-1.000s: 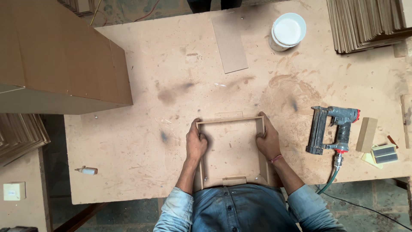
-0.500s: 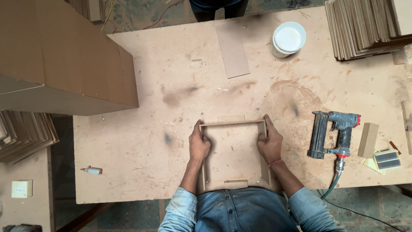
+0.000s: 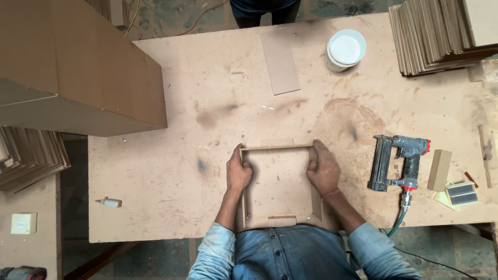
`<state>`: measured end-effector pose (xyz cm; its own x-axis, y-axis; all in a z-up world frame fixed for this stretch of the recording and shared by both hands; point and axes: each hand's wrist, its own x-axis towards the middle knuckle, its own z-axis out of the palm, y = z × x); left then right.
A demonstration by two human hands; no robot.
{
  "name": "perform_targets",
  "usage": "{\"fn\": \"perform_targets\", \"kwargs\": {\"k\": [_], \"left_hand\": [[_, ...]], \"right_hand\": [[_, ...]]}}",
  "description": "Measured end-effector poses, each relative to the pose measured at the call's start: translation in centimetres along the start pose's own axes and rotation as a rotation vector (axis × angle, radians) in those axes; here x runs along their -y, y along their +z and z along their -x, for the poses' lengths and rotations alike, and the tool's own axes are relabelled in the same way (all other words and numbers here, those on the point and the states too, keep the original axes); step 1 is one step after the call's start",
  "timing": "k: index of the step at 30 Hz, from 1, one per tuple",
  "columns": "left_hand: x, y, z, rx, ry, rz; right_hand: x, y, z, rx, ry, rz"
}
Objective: The person assembles small wooden boxes by arranging pre-cut panels on a workbench and securing them with a pneumatic nail gun. They repeatedly position the panels, align the corners, and drive nails to form the box structure, then pass the finished unit to a coworker.
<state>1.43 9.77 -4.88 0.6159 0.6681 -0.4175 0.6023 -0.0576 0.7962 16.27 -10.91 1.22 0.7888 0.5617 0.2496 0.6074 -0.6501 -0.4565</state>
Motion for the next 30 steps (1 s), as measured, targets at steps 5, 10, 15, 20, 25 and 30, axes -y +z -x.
{"fn": "perform_targets", "kwargs": {"k": [5, 10, 15, 20, 25, 30], "left_hand": [[1.7, -0.6, 0.8, -0.121, 0.114, 0.106], [4.2, -1.5, 4.0, -0.308, 0.109, 0.277], [6.8, -2.9, 10.3, -0.361, -0.165, 0.163], [9.2, -3.2, 16.0, -0.51, -0.221, 0.075], [10.5, -4.5, 17.3, -0.501, -0.279, 0.113], [10.0, -8.0, 13.7, -0.467, 0.12, 0.228]], "right_hand": [[-1.9, -1.7, -5.8, 0.344, 0.437, -0.109], [-3.5, 4.0, -17.2, 0.271, -0.06, -0.024], [0.0, 12.5, -24.3, 0.415, 0.113, 0.219], [1.0, 15.3, -25.8, 0.435, 0.22, 0.236], [-0.6, 13.6, -26.1, 0.361, 0.405, -0.623], [-5.1, 2.9, -14.0, 0.383, 0.532, -1.823]]}}
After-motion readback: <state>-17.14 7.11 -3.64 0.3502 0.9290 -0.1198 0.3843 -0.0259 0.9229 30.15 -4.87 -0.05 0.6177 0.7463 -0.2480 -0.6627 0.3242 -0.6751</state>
